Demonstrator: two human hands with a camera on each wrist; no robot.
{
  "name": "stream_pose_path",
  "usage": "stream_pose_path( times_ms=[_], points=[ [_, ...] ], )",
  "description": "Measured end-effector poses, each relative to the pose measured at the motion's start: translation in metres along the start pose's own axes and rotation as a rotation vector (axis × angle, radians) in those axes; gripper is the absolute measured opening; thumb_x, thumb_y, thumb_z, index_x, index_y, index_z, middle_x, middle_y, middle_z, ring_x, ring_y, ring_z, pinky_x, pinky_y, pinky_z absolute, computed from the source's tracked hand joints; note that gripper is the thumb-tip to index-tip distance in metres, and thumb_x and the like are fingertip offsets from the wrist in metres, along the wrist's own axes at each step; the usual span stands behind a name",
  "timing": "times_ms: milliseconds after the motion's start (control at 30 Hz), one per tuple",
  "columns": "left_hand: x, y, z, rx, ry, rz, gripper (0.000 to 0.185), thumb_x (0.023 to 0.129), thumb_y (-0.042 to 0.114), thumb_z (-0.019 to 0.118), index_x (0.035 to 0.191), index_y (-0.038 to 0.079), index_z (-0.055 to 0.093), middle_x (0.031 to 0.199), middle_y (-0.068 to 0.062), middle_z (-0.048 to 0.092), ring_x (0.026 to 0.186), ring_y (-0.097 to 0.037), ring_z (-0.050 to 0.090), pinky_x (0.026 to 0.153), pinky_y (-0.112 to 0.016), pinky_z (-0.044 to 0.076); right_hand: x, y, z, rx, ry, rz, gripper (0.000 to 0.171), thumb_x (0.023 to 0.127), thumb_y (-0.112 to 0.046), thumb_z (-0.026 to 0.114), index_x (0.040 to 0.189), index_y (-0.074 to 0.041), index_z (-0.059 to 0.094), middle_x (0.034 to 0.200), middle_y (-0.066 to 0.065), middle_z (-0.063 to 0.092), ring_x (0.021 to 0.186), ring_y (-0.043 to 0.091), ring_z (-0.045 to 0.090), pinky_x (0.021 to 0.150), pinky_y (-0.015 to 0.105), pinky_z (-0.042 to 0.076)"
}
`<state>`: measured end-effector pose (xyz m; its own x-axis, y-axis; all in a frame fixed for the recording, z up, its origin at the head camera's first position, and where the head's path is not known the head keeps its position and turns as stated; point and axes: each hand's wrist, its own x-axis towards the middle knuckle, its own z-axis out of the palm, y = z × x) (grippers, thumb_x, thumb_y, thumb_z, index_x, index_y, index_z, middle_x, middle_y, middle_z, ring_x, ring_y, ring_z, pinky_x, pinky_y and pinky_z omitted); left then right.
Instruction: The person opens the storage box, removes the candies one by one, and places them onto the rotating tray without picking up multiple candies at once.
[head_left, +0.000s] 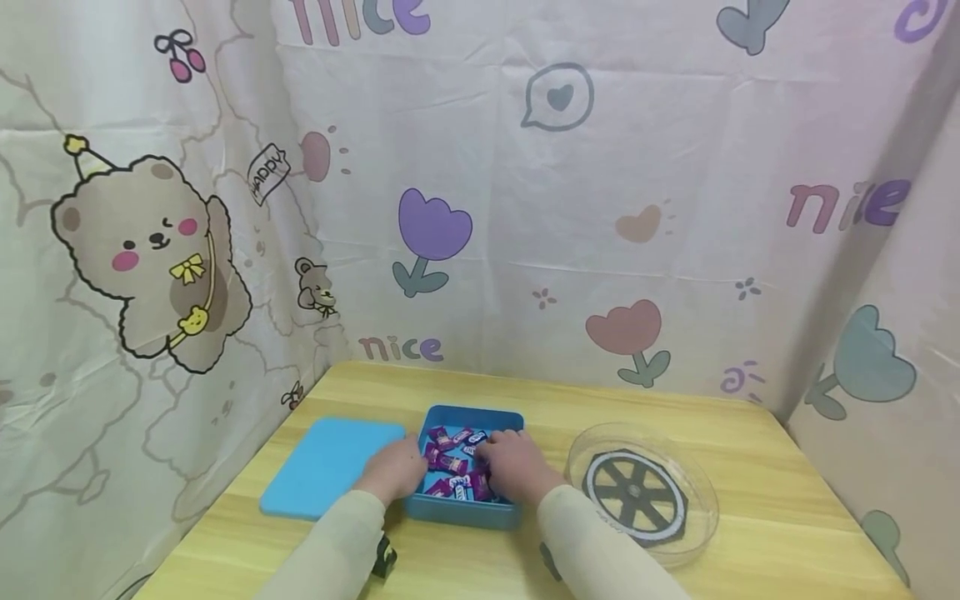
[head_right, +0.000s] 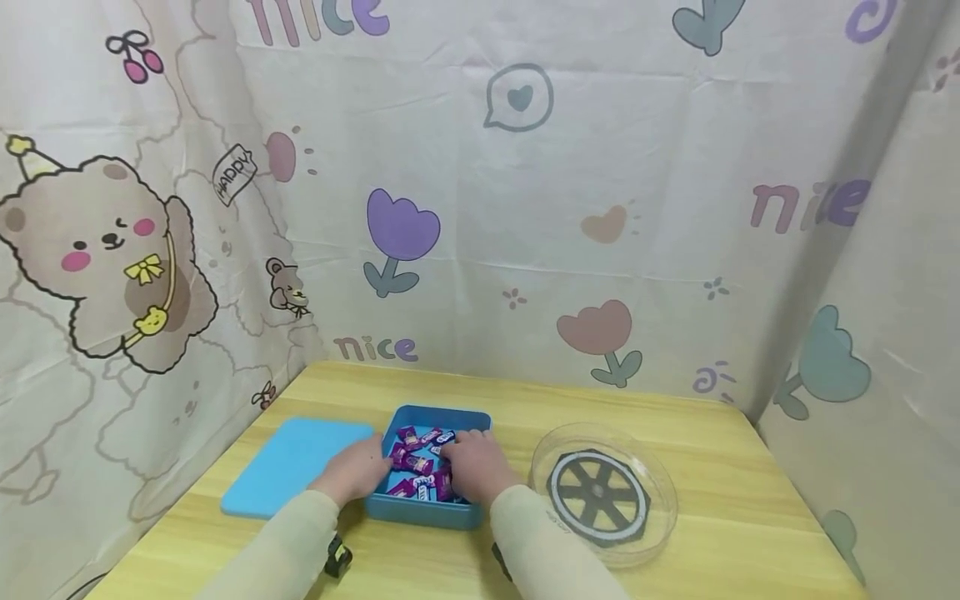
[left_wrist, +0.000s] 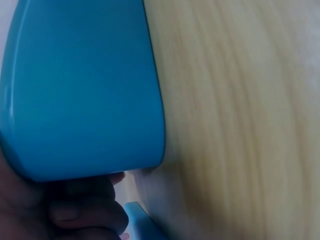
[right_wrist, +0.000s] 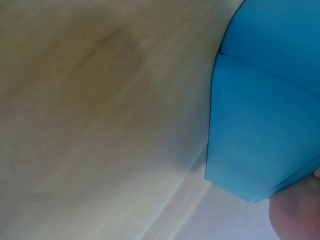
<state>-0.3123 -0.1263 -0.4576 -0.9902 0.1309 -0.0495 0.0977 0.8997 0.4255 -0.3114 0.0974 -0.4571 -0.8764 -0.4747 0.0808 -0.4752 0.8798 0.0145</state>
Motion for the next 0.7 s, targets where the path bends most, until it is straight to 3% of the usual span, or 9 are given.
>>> stream_pose_path(
  times_ms=[367, 567, 700],
  points=[
    [-0.0016, -0.0039, 0.0051, 0.009, -0.001, -0.023, 0.049, 0.101, 0.015, 0.053, 0.141, -0.012, 0.047, 0.138, -0.027, 0.056, 0.122, -0.041, 0.056, 0.100, -0.062, 0.044, -0.0016, -0.0061, 0.0010, 0.033, -0.039, 0.018, 0.040, 0.088, -0.028, 0.080, 0.127, -0.025, 0.071, 0.127, 0.003, 0.066, 0.120, 0.025, 0.058, 0.105, 0.047, 0.041],
    [-0.0009, -0.0020, 0.0018, 0.014, 0.001, -0.028, 0.050, 0.101, 0.014, 0.050, 0.143, -0.012, 0.044, 0.143, -0.027, 0.052, 0.129, -0.044, 0.051, 0.102, -0.063, 0.041, 0.0001, -0.0033, -0.0030, 0.020, -0.010, -0.017, 0.025, 0.089, -0.027, 0.079, 0.113, -0.023, 0.075, 0.105, -0.004, 0.069, 0.100, 0.018, 0.060, 0.085, 0.037, 0.043],
    [0.0002, 0.0010, -0.0003, 0.019, -0.003, -0.024, 0.051, 0.101, 0.014, 0.050, 0.144, -0.011, 0.044, 0.144, -0.026, 0.051, 0.130, -0.044, 0.050, 0.102, -0.063, 0.041, 0.0012, 0.0008, -0.0050, 0.022, 0.006, -0.038, 0.016, 0.089, -0.027, 0.077, 0.104, -0.022, 0.075, 0.093, -0.007, 0.064, 0.090, 0.015, 0.056, 0.080, 0.035, 0.041]
  ],
)
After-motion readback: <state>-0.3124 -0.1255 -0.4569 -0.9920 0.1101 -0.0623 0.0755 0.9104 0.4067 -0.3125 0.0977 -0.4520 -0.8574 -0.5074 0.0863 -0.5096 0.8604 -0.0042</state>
